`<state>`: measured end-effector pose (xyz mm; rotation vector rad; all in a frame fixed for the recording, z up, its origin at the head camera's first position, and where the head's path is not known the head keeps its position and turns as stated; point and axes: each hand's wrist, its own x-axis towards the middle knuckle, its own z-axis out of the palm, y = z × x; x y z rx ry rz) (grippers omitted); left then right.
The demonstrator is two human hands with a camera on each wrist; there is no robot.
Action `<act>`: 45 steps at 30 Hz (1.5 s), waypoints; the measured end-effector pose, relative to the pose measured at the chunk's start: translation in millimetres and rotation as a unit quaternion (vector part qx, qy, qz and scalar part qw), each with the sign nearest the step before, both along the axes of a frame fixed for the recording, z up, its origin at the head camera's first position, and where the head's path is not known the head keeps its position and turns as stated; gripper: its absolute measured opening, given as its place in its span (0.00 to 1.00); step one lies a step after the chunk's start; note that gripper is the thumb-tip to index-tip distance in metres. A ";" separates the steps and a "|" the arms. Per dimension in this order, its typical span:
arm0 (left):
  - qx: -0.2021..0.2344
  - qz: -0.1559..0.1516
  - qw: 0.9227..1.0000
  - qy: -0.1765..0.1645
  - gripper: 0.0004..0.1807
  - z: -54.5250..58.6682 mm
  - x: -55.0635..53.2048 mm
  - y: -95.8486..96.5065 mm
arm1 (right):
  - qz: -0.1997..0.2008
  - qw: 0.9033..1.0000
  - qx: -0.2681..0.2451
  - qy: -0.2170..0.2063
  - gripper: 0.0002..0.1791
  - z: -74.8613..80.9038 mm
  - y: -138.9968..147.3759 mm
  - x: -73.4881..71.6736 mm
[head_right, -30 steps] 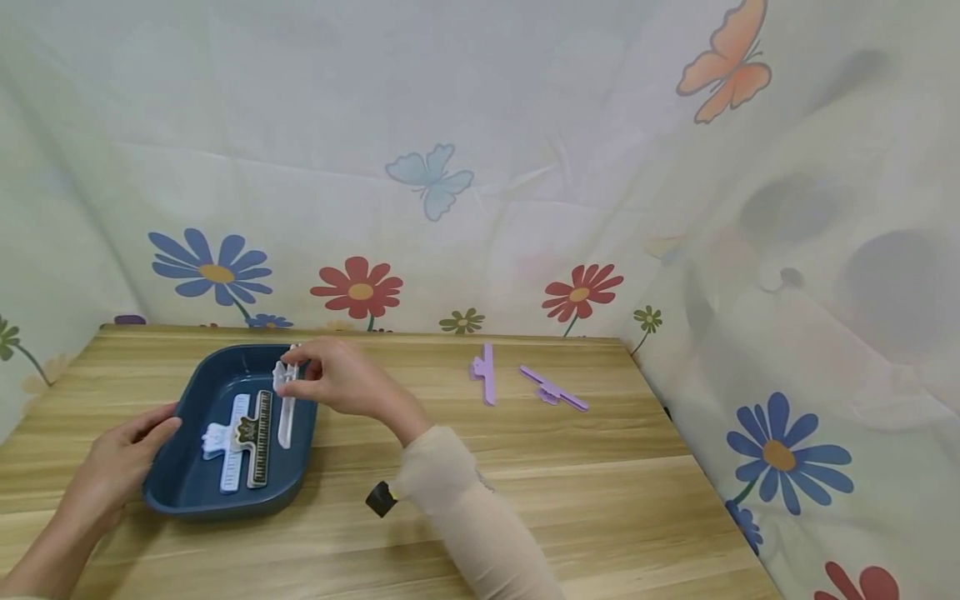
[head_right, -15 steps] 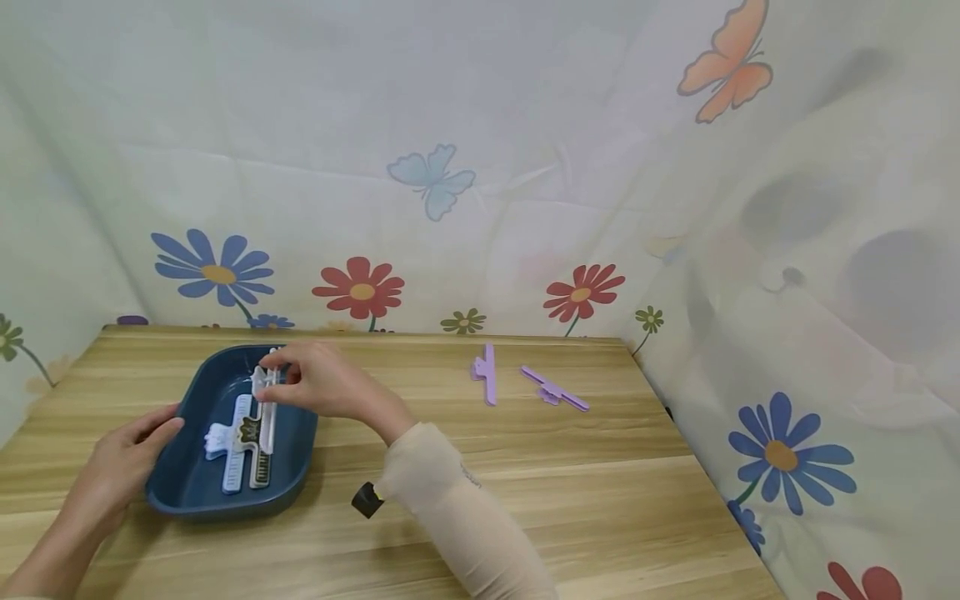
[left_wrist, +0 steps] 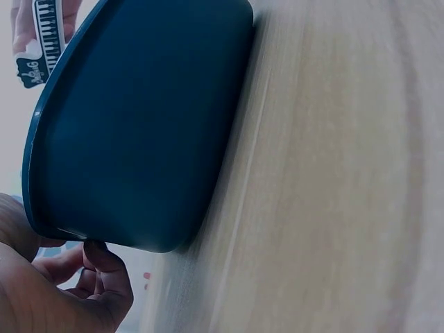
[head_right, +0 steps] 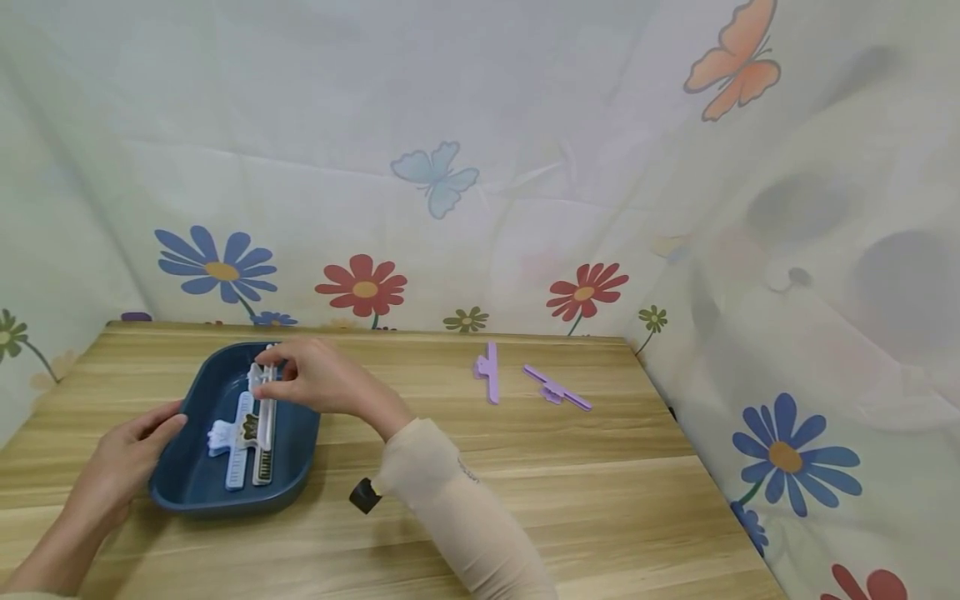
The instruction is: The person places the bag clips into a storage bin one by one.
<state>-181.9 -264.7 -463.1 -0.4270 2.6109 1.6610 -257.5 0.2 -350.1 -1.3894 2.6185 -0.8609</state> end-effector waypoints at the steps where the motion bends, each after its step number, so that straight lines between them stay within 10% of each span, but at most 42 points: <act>1: 0.000 -0.001 1.000 0.000 0.38 0.2 0.0 -0.1 | 0.001 1.000 0.001 0.000 0.26 0.2 -0.5 0.0; 31: 0.002 0.006 1.000 0.004 0.37 -0.1 2.1 1.0 | -0.007 0.999 0.031 -0.030 0.25 -20.9 -11.7 -3.8; 45: 0.001 -0.001 1.000 0.014 0.38 -1.7 3.1 0.5 | -0.003 0.995 0.091 0.038 0.23 -42.1 -17.5 -3.8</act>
